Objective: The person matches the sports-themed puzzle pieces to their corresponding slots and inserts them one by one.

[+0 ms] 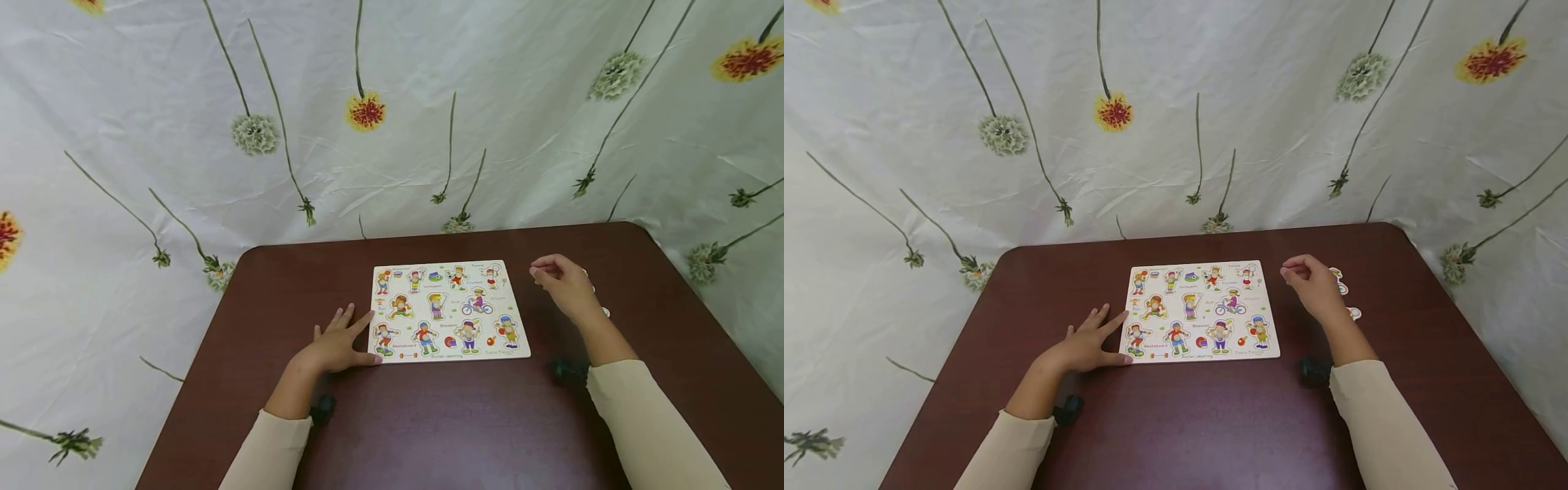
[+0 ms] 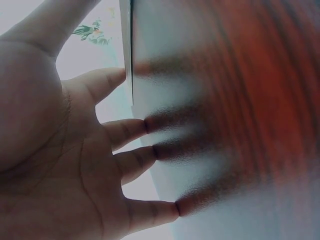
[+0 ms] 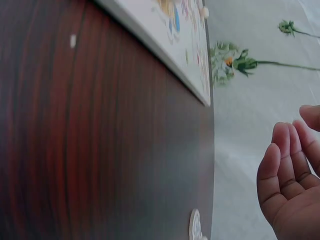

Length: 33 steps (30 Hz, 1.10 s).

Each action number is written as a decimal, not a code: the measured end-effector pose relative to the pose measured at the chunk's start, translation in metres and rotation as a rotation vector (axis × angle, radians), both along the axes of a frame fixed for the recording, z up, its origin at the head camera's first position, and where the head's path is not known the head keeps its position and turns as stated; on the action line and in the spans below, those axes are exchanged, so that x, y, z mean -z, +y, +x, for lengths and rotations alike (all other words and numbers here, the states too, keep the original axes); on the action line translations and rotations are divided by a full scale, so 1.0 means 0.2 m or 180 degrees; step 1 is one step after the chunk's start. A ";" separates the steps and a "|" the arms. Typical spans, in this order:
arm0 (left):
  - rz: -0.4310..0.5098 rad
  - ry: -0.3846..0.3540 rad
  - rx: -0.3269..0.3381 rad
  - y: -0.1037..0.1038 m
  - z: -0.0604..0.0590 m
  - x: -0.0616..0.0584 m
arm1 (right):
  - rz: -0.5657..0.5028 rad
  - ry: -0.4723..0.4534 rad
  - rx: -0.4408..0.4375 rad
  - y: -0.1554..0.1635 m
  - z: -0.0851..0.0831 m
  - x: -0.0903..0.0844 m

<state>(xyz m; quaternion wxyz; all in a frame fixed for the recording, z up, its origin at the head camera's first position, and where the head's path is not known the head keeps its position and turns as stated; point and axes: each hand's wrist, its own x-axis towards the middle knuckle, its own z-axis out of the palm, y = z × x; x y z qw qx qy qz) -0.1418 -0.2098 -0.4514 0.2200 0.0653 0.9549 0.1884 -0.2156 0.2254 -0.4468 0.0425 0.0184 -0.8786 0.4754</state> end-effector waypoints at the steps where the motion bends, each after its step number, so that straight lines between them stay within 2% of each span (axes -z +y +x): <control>1: 0.0000 0.0002 0.0001 0.00 0.00 0.00 | 0.0026 -0.0013 0.0013 0.01 0.00 -0.01; 13: 0.0019 0.0026 0.0000 0.00 0.00 0.00 | 0.0539 -0.0093 0.0122 0.15 -0.03 -0.06; 26: 0.0038 0.0034 0.0012 -0.01 0.00 -0.01 | 0.1224 -0.0071 0.0051 0.28 -0.11 -0.01; 30: 0.0015 0.0033 0.0018 -0.01 0.00 0.00 | 0.1419 -0.0224 0.0001 0.32 -0.12 -0.01; 33: 0.0013 0.0023 0.0013 -0.01 0.00 0.00 | 0.1507 -0.0452 -0.0011 0.34 -0.12 0.00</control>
